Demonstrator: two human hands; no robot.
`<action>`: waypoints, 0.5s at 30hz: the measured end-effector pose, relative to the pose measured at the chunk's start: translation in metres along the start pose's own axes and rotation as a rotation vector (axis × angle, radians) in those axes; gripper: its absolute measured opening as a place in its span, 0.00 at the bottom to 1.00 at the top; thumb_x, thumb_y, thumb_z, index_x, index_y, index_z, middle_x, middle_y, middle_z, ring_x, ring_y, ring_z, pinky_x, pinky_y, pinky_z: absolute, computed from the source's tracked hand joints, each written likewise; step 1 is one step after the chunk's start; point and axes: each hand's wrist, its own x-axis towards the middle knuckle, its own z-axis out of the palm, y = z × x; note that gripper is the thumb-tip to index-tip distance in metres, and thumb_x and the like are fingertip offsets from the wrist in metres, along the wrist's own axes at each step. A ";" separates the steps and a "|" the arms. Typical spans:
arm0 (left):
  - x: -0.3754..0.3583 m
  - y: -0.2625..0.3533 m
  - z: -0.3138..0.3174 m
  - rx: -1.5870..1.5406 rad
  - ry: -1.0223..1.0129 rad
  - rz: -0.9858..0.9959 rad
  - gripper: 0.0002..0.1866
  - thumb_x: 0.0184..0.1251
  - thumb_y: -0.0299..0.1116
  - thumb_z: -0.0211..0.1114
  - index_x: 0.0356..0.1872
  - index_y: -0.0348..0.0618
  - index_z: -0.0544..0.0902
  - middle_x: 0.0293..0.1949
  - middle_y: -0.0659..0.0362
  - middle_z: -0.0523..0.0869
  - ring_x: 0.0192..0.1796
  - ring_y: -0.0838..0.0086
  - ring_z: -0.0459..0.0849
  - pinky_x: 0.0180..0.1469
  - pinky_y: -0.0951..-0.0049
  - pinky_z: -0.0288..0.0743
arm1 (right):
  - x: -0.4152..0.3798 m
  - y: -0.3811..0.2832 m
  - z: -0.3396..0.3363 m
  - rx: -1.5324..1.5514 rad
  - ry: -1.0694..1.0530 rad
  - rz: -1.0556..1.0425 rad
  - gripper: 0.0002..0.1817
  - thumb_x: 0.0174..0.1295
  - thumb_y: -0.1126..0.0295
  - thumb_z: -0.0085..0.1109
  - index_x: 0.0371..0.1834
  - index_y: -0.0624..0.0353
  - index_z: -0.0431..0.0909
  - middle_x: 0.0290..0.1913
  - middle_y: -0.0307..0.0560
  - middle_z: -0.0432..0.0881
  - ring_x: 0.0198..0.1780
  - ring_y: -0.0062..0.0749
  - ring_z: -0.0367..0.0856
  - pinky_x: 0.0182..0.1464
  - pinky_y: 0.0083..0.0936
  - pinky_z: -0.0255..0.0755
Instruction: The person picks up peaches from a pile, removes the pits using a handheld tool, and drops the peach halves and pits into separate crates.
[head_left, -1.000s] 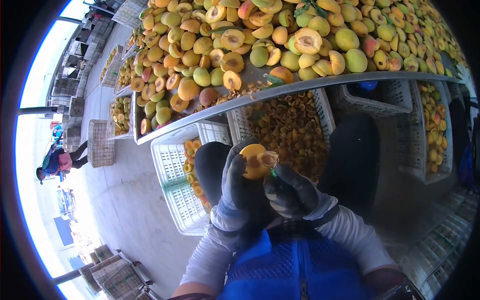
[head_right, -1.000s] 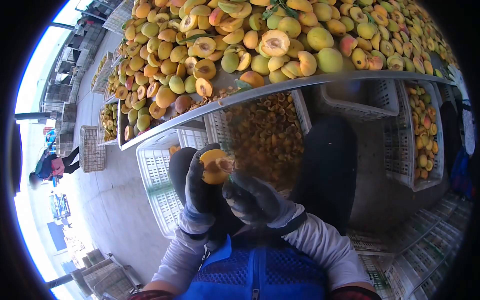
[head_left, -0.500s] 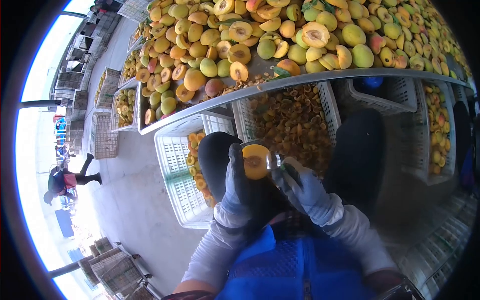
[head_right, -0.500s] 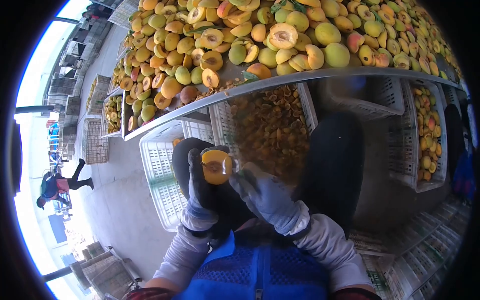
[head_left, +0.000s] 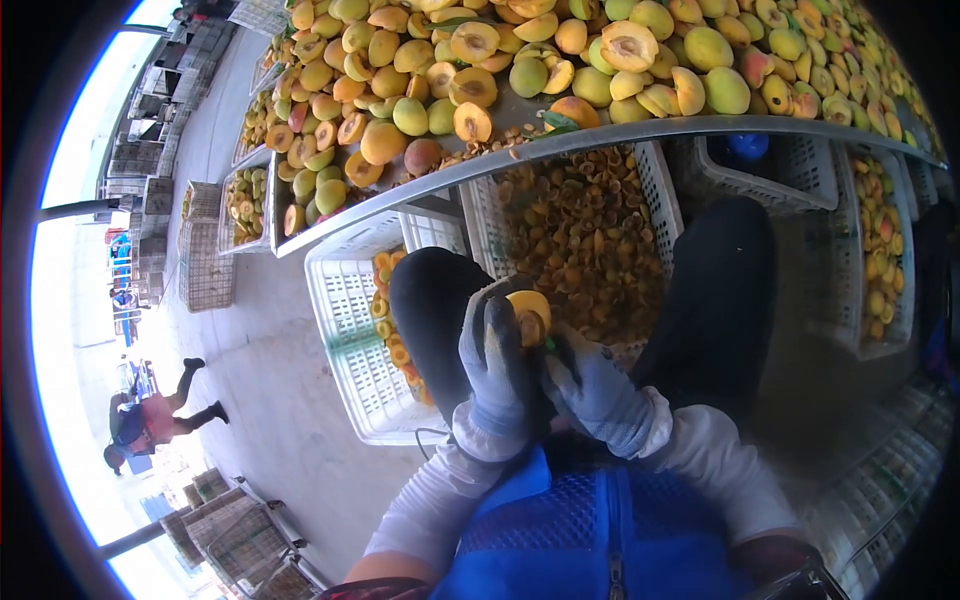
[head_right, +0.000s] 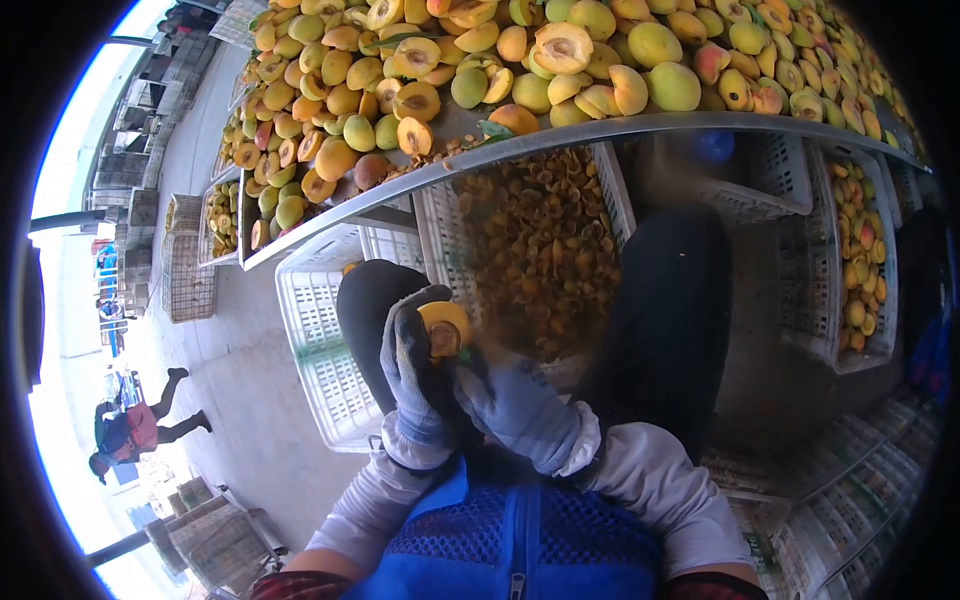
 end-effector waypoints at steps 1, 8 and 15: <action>-0.002 0.001 0.002 0.020 0.014 0.019 0.26 0.80 0.46 0.41 0.53 0.30 0.77 0.47 0.50 0.82 0.48 0.69 0.81 0.55 0.69 0.74 | 0.000 0.004 0.004 0.044 0.021 -0.039 0.15 0.67 0.67 0.55 0.50 0.66 0.73 0.33 0.64 0.80 0.36 0.60 0.81 0.37 0.43 0.73; -0.004 -0.001 0.011 0.158 0.010 0.085 0.27 0.81 0.48 0.41 0.54 0.31 0.77 0.47 0.51 0.82 0.48 0.69 0.81 0.54 0.69 0.74 | -0.004 0.003 -0.002 0.095 0.075 -0.021 0.14 0.68 0.66 0.55 0.49 0.65 0.73 0.31 0.63 0.79 0.34 0.61 0.81 0.36 0.43 0.73; -0.001 0.004 0.012 -0.221 0.009 -0.173 0.26 0.81 0.46 0.41 0.55 0.31 0.76 0.47 0.50 0.81 0.47 0.67 0.82 0.53 0.68 0.75 | -0.002 -0.001 -0.009 0.068 0.091 -0.035 0.14 0.67 0.66 0.56 0.49 0.64 0.74 0.33 0.62 0.79 0.34 0.56 0.81 0.35 0.43 0.74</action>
